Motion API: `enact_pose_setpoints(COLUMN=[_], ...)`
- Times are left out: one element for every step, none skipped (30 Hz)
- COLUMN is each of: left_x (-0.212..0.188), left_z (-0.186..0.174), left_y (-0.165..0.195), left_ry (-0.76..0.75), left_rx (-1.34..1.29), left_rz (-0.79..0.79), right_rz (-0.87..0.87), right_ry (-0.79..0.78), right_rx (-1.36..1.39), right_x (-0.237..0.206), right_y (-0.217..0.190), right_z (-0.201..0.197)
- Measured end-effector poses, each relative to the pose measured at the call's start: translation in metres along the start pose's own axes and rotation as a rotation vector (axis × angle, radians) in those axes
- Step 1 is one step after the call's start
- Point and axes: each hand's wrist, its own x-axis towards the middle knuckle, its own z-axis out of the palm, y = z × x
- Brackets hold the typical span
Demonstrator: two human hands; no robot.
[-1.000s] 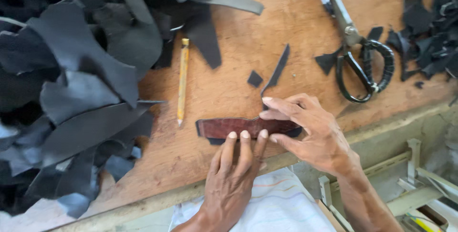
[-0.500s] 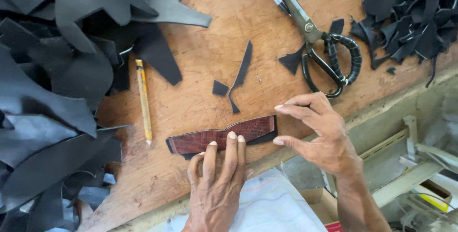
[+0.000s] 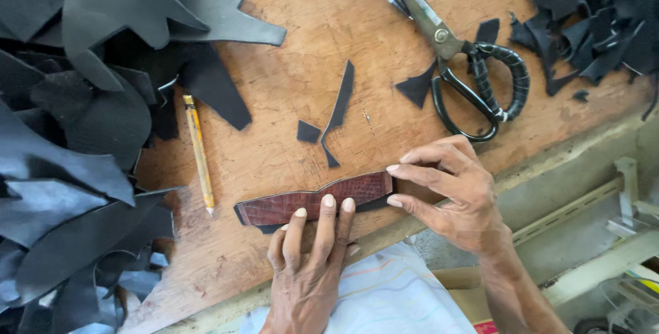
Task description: The person cuts a black leather piece with shears, then places a patterned template on it to check fit. They pick up another leather piece, align the template again, and use a pen to mark the leather along the template's edge.
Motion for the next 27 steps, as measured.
enact_pose_setpoints(left_x=[-0.0002, -0.0007, -0.0009, -0.0006, -0.0003, -0.0004, -0.0006, -0.0005, -0.0009, -0.0013, -0.0015, -0.0016, -0.0019, -0.0019, -0.0021, -0.0022, -0.0024, -0.0027, -0.0029, -0.0025, -0.0023, -0.0022, -0.0023, -0.0021, -0.0019, -0.0022, -0.0025], left_z=[-0.0006, -0.0017, -0.0024, -0.0025, -0.0024, -0.0026, -0.0026, -0.0022, -0.0021, -0.0018, -0.0011, -0.0005, 0.0001, 0.0009, 0.0016, 0.0021, 0.0024, 0.0025, 0.0027, 0.0030, 0.0033, 0.0033, 0.0030, 0.0030, 0.0029, 0.0023, 0.0019], left_y=[0.0002, 0.0005, 0.0007, 0.0009, 0.0009, 0.0010, 0.0009, 0.0009, 0.0011, 0.0014, 0.0016, 0.0021, 0.0023, 0.0023, 0.0023, 0.0023, 0.0021, 0.0022, 0.0023, 0.0023, 0.0023, 0.0024, 0.0024, 0.0024, 0.0021, 0.0018, 0.0016], left_ry=[-0.010, -0.021, -0.032, -0.022, -0.011, 0.000, -0.004, -0.007, -0.011, -0.010, -0.008, -0.007, -0.003, 0.002, 0.006, 0.011, 0.015, 0.018, 0.020, 0.024, 0.027, 0.025, 0.022, 0.020, 0.021, 0.021, 0.020], left_rx=[0.000, -0.001, -0.002, 0.001, 0.006, 0.010, 0.004, -0.003, -0.011, -0.003, 0.004, 0.010, 0.009, 0.008, 0.006, 0.001, -0.004, -0.009, -0.008, -0.006, -0.004, -0.008, -0.012, -0.016, -0.013, -0.011, -0.009], left_rz=[0.004, 0.006, 0.008, 0.009, 0.007, 0.004, 0.004, 0.004, 0.004, 0.005, 0.007, 0.008, 0.004, 0.001, -0.002, 0.000, 0.003, 0.005, 0.003, 0.003, 0.002, 0.001, -0.001, -0.001, 0.002, 0.005, 0.009], right_rz=[0.004, 0.008, 0.012, 0.014, 0.014, 0.013, 0.022, 0.031, 0.041, 0.043, 0.045, 0.047, 0.049, 0.051, 0.053, 0.054, 0.056, 0.058, 0.053, 0.049, 0.044, 0.047, 0.051, 0.055, 0.058, 0.063, 0.069], right_ry=[0.002, 0.002, 0.002, 0.009, 0.014, 0.019, 0.019, 0.019, 0.018, 0.018, 0.018, 0.017, 0.017, 0.019, 0.019, 0.019, 0.019, 0.018, 0.020, 0.025, 0.028, 0.027, 0.024, 0.022, 0.021, 0.018, 0.016], right_rx=[-0.004, -0.007, -0.011, -0.010, -0.007, -0.004, -0.007, -0.012, -0.017, -0.019, -0.023, -0.026, -0.028, -0.031, -0.034, -0.033, -0.032, -0.031, -0.029, -0.028, -0.027, -0.030, -0.032, -0.036, -0.036, -0.035, -0.036], right_x=[0.0000, -0.0001, -0.0001, -0.0002, -0.0001, 0.0000, -0.0002, -0.0002, -0.0004, -0.0004, -0.0005, -0.0007, -0.0010, -0.0013, -0.0016, -0.0018, -0.0020, -0.0022, -0.0023, -0.0023, -0.0023, -0.0025, -0.0026, -0.0026, -0.0024, -0.0022, -0.0020], right_y=[-0.0006, -0.0013, -0.0020, -0.0025, -0.0029, -0.0031, -0.0036, -0.0037, -0.0039, -0.0039, -0.0039, -0.0037, -0.0038, -0.0038, -0.0037, -0.0033, -0.0031, -0.0028, -0.0026, -0.0022, -0.0021, -0.0022, -0.0026, -0.0029, -0.0031, -0.0034, -0.0038], right_z=[0.0000, -0.0002, 0.0000, 0.0000, 0.0002, 0.0005, 0.0008, 0.0010, 0.0011, 0.0014, 0.0017, 0.0019, 0.0022, 0.0024, 0.0026, 0.0027, 0.0027, 0.0026, 0.0028, 0.0027, 0.0028, 0.0028, 0.0030, 0.0031, 0.0033, 0.0035, 0.0034])
